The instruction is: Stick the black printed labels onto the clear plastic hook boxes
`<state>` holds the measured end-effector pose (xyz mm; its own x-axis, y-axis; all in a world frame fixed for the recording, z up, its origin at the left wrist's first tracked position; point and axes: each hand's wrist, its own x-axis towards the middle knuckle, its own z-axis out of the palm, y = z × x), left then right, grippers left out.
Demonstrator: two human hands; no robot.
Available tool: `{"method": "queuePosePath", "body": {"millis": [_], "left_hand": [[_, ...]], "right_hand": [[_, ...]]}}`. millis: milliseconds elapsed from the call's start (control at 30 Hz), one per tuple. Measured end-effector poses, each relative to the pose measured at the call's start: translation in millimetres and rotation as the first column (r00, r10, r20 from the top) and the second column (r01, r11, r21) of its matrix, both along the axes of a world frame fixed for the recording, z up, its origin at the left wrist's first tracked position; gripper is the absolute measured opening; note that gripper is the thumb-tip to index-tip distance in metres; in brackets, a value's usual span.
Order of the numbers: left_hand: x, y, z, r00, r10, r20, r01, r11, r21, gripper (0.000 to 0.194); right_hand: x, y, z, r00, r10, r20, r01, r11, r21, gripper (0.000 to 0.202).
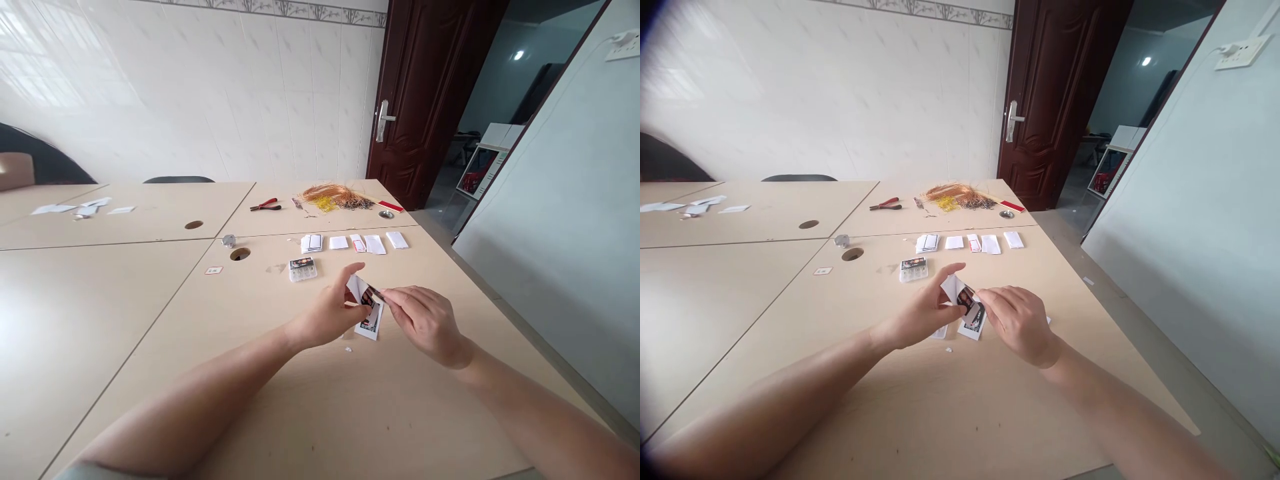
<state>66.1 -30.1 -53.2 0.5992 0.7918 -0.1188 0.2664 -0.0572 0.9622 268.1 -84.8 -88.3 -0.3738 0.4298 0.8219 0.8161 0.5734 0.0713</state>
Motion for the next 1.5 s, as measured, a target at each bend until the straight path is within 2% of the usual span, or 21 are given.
{"method": "queuePosePath", "body": {"millis": [133,267,367,500,633,800,900,1200,1500], "left_hand": [[-3.9,7.1,-6.7,0.995,-0.087,0.052,0.092,0.991,-0.096,0.074],[-6.4,8.5,-9.4,0.971,-0.210,0.115,0.229,0.954,-0.193,0.075],[-7.5,7.8,-6.2,0.950,-0.272,0.150,0.303,0.919,-0.251,0.073],[-7.9,6.5,2.4,0.936,-0.294,0.193,0.345,0.877,-0.335,0.075],[-8.3,6.0,8.2,0.932,-0.267,0.244,0.350,0.835,-0.424,0.079],[-9.6,9.0,6.4,0.926,-0.205,0.316,0.342,0.811,-0.474,0.075],[-9.6,10.5,5.0,0.920,-0.186,0.346,0.343,0.810,-0.476,0.071],[-8.8,10.7,6.8,0.922,-0.185,0.340,0.332,0.829,-0.450,0.052],[-8.2,7.8,12.5,0.947,-0.128,0.293,0.255,0.855,-0.451,0.043]], "right_hand": [[7.1,1.0,-0.2,1.000,-0.017,-0.025,0.017,1.000,-0.009,0.009],[14.7,3.0,-3.3,0.998,-0.036,-0.050,0.035,0.999,-0.017,0.010],[20.6,5.2,-6.1,0.996,-0.056,-0.070,0.054,0.998,-0.033,0.010],[29.1,7.2,-8.4,0.988,-0.105,-0.114,0.095,0.991,-0.092,0.012],[39.4,9.4,-11.0,0.965,-0.195,-0.175,0.155,0.963,-0.222,0.016],[55.9,20.0,-22.2,0.937,-0.300,-0.177,0.196,0.875,-0.442,0.018],[63.9,27.8,-30.9,0.938,-0.316,-0.142,0.203,0.834,-0.513,0.019],[61.7,30.7,-38.9,0.967,-0.229,-0.114,0.148,0.864,-0.481,0.023],[68.9,34.6,-44.0,0.967,-0.234,-0.098,0.161,0.866,-0.474,0.022]]}}
